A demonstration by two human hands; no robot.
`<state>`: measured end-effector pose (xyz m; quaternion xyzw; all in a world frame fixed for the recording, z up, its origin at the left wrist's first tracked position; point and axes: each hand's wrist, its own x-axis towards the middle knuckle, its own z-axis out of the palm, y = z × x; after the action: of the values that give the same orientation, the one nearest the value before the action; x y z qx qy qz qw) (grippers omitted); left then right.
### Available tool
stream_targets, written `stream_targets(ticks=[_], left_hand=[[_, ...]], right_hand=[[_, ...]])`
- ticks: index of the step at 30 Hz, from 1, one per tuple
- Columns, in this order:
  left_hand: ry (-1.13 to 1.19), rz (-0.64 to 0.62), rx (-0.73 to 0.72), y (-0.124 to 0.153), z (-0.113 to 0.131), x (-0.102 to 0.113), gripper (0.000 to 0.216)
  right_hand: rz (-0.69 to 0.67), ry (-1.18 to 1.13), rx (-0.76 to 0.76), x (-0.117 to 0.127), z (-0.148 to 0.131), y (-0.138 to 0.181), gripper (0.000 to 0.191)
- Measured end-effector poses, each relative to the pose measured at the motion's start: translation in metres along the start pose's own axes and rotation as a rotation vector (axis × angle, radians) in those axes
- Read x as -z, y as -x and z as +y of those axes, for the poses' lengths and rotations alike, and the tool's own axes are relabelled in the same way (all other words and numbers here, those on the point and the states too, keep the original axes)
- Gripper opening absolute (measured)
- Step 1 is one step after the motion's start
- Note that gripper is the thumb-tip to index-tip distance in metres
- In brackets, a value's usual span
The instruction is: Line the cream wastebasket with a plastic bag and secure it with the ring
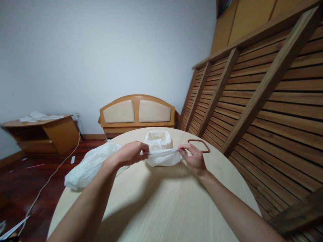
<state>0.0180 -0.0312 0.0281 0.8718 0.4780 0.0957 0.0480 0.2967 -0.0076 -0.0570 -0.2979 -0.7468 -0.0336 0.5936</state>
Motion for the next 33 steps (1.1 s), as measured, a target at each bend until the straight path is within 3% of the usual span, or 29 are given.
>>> stream_targets(ticks=[4,10,15,20,26,33], left_hand=[[-0.097,0.072,0.049,0.002,-0.012,-0.001,0.014],[-0.122,0.132,0.269,0.002,-0.012,0.001,0.021],[-0.067,0.340,0.362,-0.011,-0.008,-0.003,0.019],[0.036,0.474,0.229,-0.025,-0.017,-0.020,0.025],[0.026,0.355,0.027,-0.027,-0.015,-0.032,0.036],[-0.024,0.319,-0.050,-0.028,-0.012,-0.034,0.024]], right_hand=[[0.009,0.003,-0.036,0.001,0.004,0.000,0.018],[0.021,0.011,-0.021,0.000,0.009,0.000,0.017],[-0.003,0.009,-0.023,-0.002,0.015,0.003,0.010],[-0.022,0.020,-0.065,-0.001,0.019,0.004,0.011],[-0.068,0.062,-0.071,0.001,0.021,0.002,0.017],[-0.119,0.069,-0.089,0.000,0.022,0.002,0.023]])
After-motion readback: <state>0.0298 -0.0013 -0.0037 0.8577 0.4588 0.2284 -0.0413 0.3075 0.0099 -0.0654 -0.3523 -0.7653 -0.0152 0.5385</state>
